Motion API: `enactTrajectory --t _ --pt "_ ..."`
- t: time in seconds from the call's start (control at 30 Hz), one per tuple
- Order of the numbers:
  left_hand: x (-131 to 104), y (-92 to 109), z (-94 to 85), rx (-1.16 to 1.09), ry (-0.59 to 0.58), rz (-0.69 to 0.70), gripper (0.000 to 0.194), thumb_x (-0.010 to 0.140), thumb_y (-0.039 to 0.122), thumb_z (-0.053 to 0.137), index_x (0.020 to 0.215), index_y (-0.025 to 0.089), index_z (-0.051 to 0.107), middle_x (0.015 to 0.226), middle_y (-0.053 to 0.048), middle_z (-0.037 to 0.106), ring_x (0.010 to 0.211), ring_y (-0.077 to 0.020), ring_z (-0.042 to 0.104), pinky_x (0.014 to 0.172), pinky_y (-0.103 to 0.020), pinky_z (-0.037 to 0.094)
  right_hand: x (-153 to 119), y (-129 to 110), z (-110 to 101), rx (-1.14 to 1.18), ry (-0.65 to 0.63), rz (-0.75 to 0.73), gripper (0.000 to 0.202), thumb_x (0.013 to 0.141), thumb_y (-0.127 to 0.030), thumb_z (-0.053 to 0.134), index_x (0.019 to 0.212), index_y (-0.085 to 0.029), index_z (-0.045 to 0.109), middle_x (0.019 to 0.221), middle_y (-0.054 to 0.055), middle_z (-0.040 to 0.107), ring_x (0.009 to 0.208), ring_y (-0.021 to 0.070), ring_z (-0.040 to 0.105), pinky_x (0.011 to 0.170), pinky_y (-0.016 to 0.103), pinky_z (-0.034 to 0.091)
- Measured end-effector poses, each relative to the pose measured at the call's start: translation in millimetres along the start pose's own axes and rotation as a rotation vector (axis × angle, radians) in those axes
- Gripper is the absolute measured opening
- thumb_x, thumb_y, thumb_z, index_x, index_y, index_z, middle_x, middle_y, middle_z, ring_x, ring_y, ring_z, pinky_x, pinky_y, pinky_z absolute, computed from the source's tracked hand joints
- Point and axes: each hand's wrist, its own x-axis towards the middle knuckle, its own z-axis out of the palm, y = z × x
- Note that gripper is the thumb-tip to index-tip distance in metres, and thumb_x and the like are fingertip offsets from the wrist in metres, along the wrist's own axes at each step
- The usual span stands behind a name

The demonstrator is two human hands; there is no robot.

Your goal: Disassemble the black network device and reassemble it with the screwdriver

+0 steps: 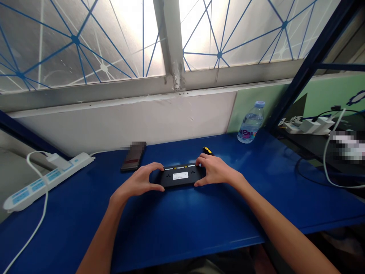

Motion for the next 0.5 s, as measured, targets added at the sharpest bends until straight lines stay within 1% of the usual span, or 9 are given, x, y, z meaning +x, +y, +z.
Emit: enactTrajectory --t 0.13,0.27,0.37,0.5 --pt "0.0 0.7 0.4 -0.006 -0.01 -0.009 0.059 0.073 0.061 0.076 0.118 0.025 0.06 0.139 -0.009 0.057 0.127 -0.0342 0.053 0.098 -0.04 0.049 -0.3 0.7 0.6 -0.006 0.012 -0.004 0.063 0.063 -0.061 0.082 0.104 -0.018 0.061 0.107 0.008 0.063 0.085 0.0233 0.062 0.066 0.031 0.041" --pt "-0.3 1.7 0.6 -0.017 -0.015 -0.02 0.059 0.073 0.058 0.077 0.118 0.025 0.058 0.137 -0.01 0.057 0.125 -0.0331 0.054 0.095 -0.039 0.05 -0.8 -0.1 0.3 -0.029 0.04 -0.024 0.063 0.063 -0.061 0.082 0.104 -0.018 0.061 0.108 0.008 0.062 0.09 0.0242 0.061 0.067 0.031 0.042" --pt "-0.2 2.3 0.6 -0.019 -0.008 -0.021 0.059 0.073 0.058 0.077 0.118 0.024 0.058 0.136 -0.009 0.058 0.123 -0.0333 0.055 0.094 -0.039 0.051 -0.9 -1.5 -0.5 -0.031 0.05 -0.04 0.063 0.062 -0.06 0.083 0.103 -0.018 0.06 0.11 0.008 0.061 0.091 0.0239 0.061 0.067 0.03 0.042" --pt "0.1 1.9 0.7 -0.009 0.003 -0.004 0.059 0.072 0.06 0.076 0.117 0.025 0.061 0.137 -0.009 0.059 0.124 -0.0343 0.056 0.096 -0.04 0.051 -1.1 -2.4 -0.7 -0.011 0.034 -0.023 0.061 0.063 -0.058 0.083 0.102 -0.018 0.059 0.11 0.008 0.062 0.091 0.0238 0.062 0.067 0.031 0.042"
